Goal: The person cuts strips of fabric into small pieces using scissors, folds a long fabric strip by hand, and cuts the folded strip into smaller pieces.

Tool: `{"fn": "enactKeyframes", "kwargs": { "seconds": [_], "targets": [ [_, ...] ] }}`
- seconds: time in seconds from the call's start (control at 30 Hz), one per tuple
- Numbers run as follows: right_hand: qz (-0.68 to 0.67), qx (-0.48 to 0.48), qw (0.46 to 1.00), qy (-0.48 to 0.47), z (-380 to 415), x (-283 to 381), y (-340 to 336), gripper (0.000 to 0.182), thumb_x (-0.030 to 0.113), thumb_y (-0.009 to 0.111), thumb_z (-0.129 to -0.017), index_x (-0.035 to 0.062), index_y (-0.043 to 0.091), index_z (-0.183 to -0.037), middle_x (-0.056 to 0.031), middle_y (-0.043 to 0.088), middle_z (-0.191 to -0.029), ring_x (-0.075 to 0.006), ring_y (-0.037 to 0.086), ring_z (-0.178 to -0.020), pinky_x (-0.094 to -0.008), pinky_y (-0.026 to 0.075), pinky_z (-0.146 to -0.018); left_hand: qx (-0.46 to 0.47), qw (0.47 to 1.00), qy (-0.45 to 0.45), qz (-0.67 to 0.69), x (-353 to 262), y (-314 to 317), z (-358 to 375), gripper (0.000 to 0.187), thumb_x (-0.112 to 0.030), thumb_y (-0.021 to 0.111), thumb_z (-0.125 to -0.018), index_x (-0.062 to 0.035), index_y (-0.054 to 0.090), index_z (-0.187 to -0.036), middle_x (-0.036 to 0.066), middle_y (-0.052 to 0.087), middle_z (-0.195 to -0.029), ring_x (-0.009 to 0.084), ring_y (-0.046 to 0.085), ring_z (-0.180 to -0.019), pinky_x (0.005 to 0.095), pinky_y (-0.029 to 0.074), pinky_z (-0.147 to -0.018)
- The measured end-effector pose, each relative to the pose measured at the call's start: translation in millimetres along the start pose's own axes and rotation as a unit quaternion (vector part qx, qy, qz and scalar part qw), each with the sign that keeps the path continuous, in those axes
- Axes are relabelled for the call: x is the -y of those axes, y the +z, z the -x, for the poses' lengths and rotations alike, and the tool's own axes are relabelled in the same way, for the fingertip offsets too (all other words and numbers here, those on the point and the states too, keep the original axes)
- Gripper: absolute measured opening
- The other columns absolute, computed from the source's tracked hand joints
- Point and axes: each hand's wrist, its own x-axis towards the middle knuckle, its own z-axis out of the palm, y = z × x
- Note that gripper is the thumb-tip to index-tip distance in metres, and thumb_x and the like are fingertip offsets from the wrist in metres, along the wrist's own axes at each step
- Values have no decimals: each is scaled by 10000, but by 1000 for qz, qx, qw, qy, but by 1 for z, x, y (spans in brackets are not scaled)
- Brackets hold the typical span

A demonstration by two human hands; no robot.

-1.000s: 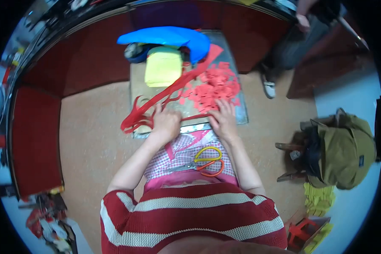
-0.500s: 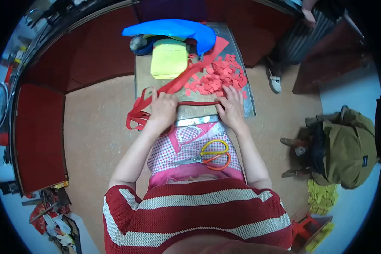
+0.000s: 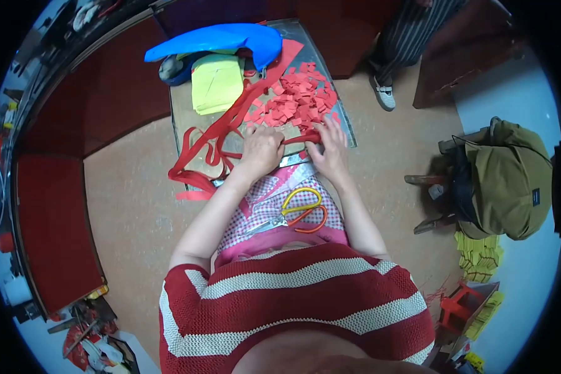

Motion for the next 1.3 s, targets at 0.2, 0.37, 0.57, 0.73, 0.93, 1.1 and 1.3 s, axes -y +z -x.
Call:
{"fn": "enactKeyframes", "kwargs": {
  "seconds": [0.2, 0.37, 0.57, 0.73, 0.93, 1.1, 1.3],
  "targets": [
    [8, -10, 996, 86, 27, -9, 18, 523, 256, 584, -828, 39, 436, -1280, -178, 367, -1376, -334, 289, -1314, -494, 188, -1070, -85, 995, 46, 22, -7, 14, -7, 119, -188, 634, -726, -76, 643, -762, 99, 604, -798, 265, 576, -830, 410, 376, -781],
    [26, 5, 996, 86, 25, -9, 16, 559, 223, 620, -787, 52, 431, -1284, -154, 377, -1370, -327, 292, -1315, -509, 178, -1071, -52, 998, 41, 7, -8, 11, -5, 110, -167, 633, -749, -79, 653, -813, 86, 593, -768, 256, 576, -819, 405, 368, -826],
    [-1, 7, 1000, 31, 15, -1, 13, 418, 157, 657, -730, 80, 553, -1128, -148, 424, -1330, -338, 331, -1286, -514, 199, -1059, -51, 997, 54, -25, -2, 0, 2, 77, -134, 589, -753, -84, 647, -744, 87, 590, -715, 253, 586, -786, 408, 363, -827],
    [-19, 4, 1000, -3, 5, 7, 26, 283, 167, 655, -735, 77, 609, -1000, -176, 441, -1310, -356, 342, -1271, -490, 221, -1057, -98, 992, 34, -72, 11, 2, 12, 86, -129, 581, -736, -77, 638, -774, 104, 601, -792, 245, 579, -828, 417, 356, -848],
    [20, 21, 999, 46, 20, 4, 27, 567, 248, 632, -789, 55, 437, -1285, -181, 342, -1399, -346, 286, -1314, -462, 199, -1070, -88, 996, 26, -5, -10, 20, 0, 156, -164, 638, -731, -79, 630, -861, 92, 577, -862, 252, 562, -885, 421, 352, -883],
    [42, 53, 995, 70, 34, -1, 24, 487, 269, 517, -878, 34, 423, -1295, -192, 305, -1412, -353, 231, -1337, -523, 138, -1073, -83, 996, 32, 5, -13, 23, -3, 166, -168, 644, -726, -80, 634, -866, 91, 571, -843, 260, 560, -873, 412, 355, -860],
    [44, 60, 995, 73, 37, 11, 31, 467, 243, 450, -906, -4, 402, -1299, -204, 268, -1430, -364, 201, -1349, -539, 104, -1078, -89, 996, 25, 10, -13, 22, -5, 163, -170, 644, -728, -78, 637, -862, 96, 571, -829, 263, 561, -870, 418, 359, -857]
  ]
}}
